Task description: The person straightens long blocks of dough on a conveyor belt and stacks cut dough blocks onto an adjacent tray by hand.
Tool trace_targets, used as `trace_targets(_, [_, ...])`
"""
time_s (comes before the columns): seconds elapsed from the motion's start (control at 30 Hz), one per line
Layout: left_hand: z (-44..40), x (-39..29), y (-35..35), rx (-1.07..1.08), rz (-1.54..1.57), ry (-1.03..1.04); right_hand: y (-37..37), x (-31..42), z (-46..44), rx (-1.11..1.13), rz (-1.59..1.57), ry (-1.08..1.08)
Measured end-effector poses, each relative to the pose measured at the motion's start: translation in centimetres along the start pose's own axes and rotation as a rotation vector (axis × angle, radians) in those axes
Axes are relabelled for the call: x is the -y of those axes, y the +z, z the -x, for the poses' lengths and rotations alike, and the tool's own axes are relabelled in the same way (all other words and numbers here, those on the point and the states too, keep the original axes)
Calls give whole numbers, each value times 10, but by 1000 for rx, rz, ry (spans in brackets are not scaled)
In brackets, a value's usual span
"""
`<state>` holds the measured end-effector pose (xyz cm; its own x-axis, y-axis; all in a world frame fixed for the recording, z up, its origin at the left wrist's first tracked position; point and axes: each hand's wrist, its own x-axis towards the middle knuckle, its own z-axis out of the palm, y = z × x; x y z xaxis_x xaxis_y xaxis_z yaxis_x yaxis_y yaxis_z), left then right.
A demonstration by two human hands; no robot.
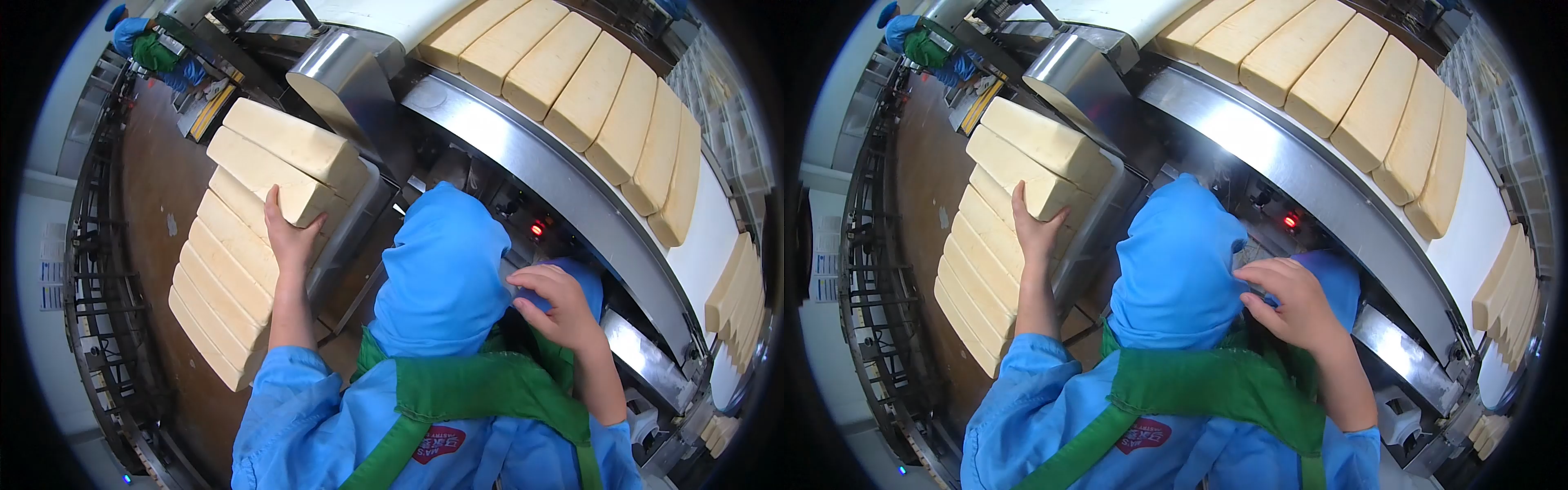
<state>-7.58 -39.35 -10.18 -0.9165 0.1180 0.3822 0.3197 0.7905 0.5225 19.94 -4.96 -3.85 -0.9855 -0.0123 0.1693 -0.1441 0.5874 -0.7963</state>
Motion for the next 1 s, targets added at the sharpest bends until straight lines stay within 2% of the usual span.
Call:
trace_targets(0.07, [-2, 1, 0, 4, -2, 15, 1, -2, 2, 16, 20, -1])
trace_targets(0.17, [-5, -19, -15, 59, -372, -11, -1, -3, 6, -16, 35, -12])
trace_targets(0.27, [-19, -56, -31, 34, -462, 263, -3, -7, 11, -31, 21, 13])
trace_targets(0.37, [-44, -80, -16, 299, -552, 556, -4, -7, 12, -41, 5, 22])
trace_targets(0.5, [-65, -87, 20, 303, -628, 829, -8, 0, 18, -55, 56, 19])
trace_targets(0.67, [-65, -86, 15, 337, -506, 803, -25, -5, 42, -107, 126, 40])
trace_targets(0.77, [-68, -73, 20, 346, -482, 792, -58, -15, 59, -234, 227, 90])
trace_targets(0.83, [-66, -72, 19, 367, -496, 780, -94, -30, 80, -418, 427, 167])
trace_targets(0.9, [-64, -79, 13, 399, -526, 766, -146, -54, 107, -671, 580, 339])
trace_targets(0.93, [-59, -84, 9, 398, -499, 751, -179, -80, 127, -754, 715, 322])
trace_targets(1.0, [-48, -93, 1, 393, -463, 711, -245, -122, 177, -863, 914, 495])
